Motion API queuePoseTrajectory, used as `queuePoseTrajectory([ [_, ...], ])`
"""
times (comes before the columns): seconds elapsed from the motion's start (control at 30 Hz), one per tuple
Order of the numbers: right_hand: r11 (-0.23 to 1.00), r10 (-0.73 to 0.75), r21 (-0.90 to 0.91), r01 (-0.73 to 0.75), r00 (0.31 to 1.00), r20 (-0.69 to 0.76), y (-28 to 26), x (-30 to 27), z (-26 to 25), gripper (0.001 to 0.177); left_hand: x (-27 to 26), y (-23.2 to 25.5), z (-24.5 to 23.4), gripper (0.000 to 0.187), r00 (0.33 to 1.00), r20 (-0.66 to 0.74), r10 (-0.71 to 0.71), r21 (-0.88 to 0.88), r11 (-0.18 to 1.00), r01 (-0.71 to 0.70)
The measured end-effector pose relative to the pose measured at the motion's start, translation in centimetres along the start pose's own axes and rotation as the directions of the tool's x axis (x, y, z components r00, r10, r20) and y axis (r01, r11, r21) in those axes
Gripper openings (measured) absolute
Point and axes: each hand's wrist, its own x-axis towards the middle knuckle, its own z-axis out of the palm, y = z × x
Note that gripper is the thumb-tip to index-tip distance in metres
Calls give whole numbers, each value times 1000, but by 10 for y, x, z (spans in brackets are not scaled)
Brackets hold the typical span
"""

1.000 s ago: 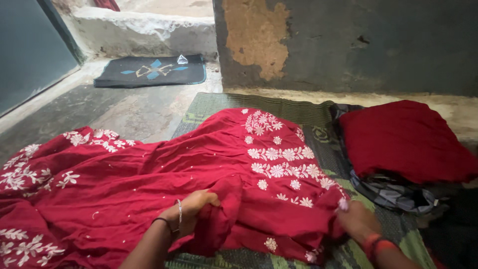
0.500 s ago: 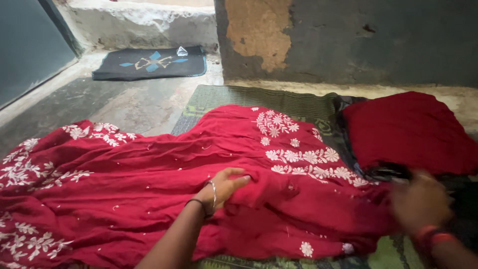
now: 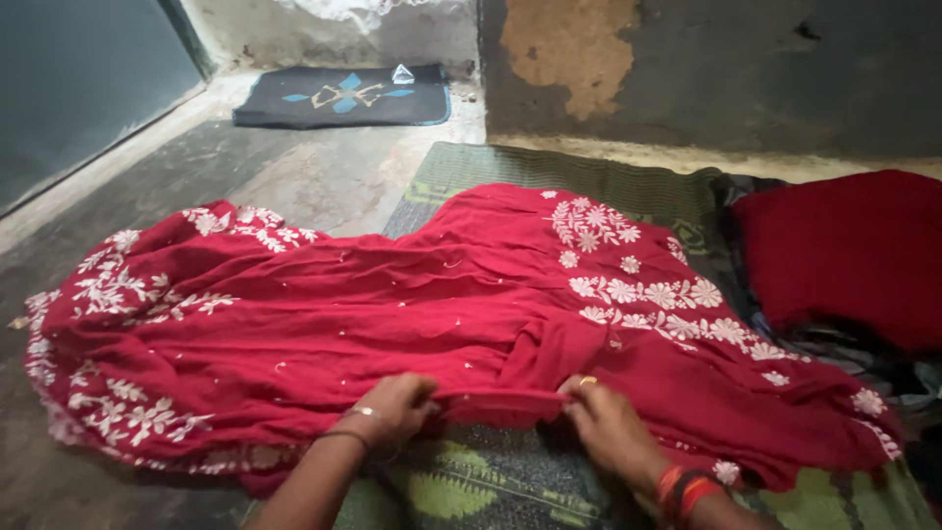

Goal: The person folds a red garment with white floral embroidery on a patterned mat. They smooth the fabric, fold the sides inward, and then fold the garment into a compact rectangle before placing it on a nearby pile of folded clothes.

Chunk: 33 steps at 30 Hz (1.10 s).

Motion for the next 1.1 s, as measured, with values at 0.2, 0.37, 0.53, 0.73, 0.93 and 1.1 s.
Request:
queuePoseTrajectory([
  [0.2,955,-32,-293,52,997,71,-5,13,-6,33,-5,15,-14,57,999,-20,38,303,953,-30],
  [0.37,742,-370,-483,465,885,283,10,-18,-21,36,-40,14,-38,28,959,-47,280,465,856,-227],
  [0.53,679,-489,-238,695,669,559,33,-50,-34,31,-49,46,-72,59,857,497,-135,415,905,-98],
  [0.73,909,-173,-380,168,985,22,36,-35,-50,24,-4,121,-78,82,968,207,-141,418,908,43],
  [0.93,875,159,-406,-264,949,-273,59,-32,-82,28,30,168,17,87,991,-104,86,363,931,-43],
  [1.1,828,293,-409,-384,918,-267,83,-45,-93,30,64,99,24,30,980,-198,4,-514,851,-107],
])
